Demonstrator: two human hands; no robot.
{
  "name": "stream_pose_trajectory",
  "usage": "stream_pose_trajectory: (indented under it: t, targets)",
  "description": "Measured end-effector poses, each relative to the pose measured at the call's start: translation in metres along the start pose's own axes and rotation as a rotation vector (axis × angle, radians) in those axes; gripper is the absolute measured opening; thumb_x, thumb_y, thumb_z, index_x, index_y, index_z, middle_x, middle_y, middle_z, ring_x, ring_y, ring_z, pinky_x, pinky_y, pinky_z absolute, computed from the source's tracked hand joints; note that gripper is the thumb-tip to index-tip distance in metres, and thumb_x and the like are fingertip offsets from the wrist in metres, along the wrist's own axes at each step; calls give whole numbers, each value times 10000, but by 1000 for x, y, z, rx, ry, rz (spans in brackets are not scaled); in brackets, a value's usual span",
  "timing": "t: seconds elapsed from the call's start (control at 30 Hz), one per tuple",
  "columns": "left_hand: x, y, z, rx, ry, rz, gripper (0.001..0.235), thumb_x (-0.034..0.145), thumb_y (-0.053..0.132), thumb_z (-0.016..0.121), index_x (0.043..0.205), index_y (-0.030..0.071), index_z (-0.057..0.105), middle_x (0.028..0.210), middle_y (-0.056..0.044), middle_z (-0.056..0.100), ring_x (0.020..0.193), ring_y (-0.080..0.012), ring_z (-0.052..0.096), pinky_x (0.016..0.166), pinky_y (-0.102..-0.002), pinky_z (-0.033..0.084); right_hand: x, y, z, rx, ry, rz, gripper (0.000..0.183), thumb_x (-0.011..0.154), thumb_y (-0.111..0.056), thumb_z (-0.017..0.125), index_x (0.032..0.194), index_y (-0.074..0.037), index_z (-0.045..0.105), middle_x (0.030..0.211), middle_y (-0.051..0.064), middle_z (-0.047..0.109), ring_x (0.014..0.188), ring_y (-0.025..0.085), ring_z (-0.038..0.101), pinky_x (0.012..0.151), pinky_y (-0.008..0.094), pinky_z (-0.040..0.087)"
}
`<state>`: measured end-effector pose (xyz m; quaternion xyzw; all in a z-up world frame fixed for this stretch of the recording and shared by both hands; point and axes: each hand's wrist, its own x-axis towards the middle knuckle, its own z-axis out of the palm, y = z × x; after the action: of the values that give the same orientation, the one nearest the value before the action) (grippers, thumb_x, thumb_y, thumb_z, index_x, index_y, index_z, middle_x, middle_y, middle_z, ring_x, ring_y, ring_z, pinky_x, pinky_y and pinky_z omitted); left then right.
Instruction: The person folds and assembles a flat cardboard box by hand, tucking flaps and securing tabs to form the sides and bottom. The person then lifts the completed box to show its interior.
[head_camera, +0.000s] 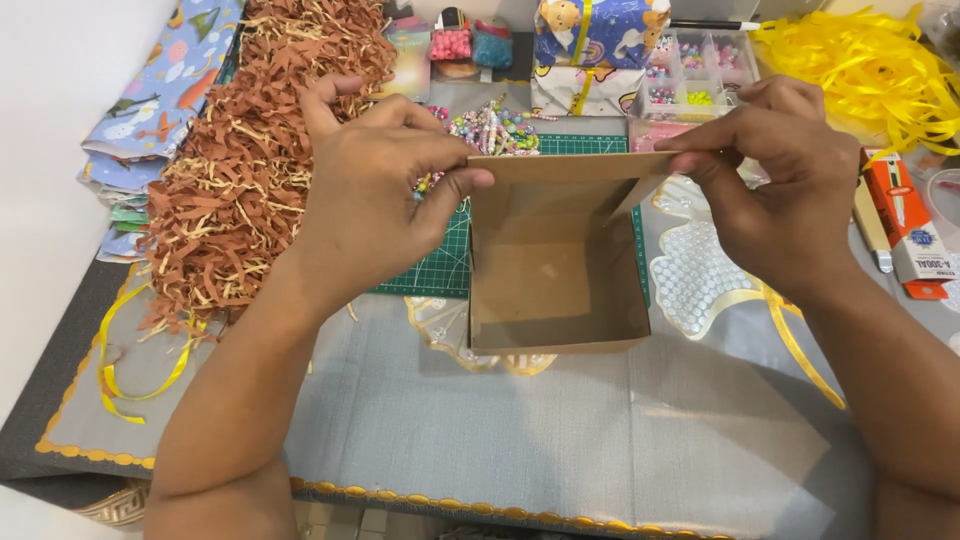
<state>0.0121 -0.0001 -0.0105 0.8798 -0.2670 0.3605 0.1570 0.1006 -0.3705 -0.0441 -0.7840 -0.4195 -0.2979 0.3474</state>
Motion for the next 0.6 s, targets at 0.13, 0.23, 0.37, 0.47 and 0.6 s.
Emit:
stream_pose_trajectory:
  t: [0.13, 0.23, 0.37, 0.47, 0.6]
  targets:
    - [-1, -6, 6, -92, -49, -78, 284, 1054, 479, 958, 1199, 240, 907, 1017, 136, 817, 1107, -144, 746, 1227, -578, 250, 0, -2, 1, 0, 9, 34, 74, 1213, 70, 940, 1222, 25, 883, 1025, 119, 655, 1093, 315, 609, 1164, 483, 454]
    - [-1, -6, 12, -94, 5, -46, 341, 1048, 159, 982, 848, 200, 709, 841, 136, 692, 982, -157, 751, 1260, -592, 243, 5, -9, 6, -33, -6, -5, 52, 1264, 31, 873, 1235, -9, 888, 1059, 91, 766, 1066, 292, 593, 1060, 442, 452]
    - [-2, -7, 17, -126, 46, -104, 295, 969, 34, 907, 864, 190, 680, 862, 116, 705, 943, -151, 715, 1206, -513, 262, 9, -9, 14, -63, -66, -41, 372, 1198, -199, 887, 1454, 15, 722, 1351, 145, 785, 1126, 337, 596, 1084, 485, 465]
    - [-3, -13, 23, -152, 48, -179, 262, 1033, 171, 907, 896, 198, 686, 865, 119, 659, 938, -138, 660, 1192, -471, 252, 7, -6, 25, -112, -113, 28, 960, 990, -383, 1063, 1694, -28, 515, 1429, 143, 693, 1137, 306, 681, 1082, 492, 483]
    - [3, -9, 28, -143, 39, -241, 435, 1155, 574, 716, 1315, 185, 827, 1030, 93, 782, 1053, -174, 666, 1101, -466, 279, 7, -12, 36, -43, -193, 369, 1073, 926, -360, 1053, 1680, -112, 332, 1092, 69, 783, 977, 250, 789, 834, 476, 582]
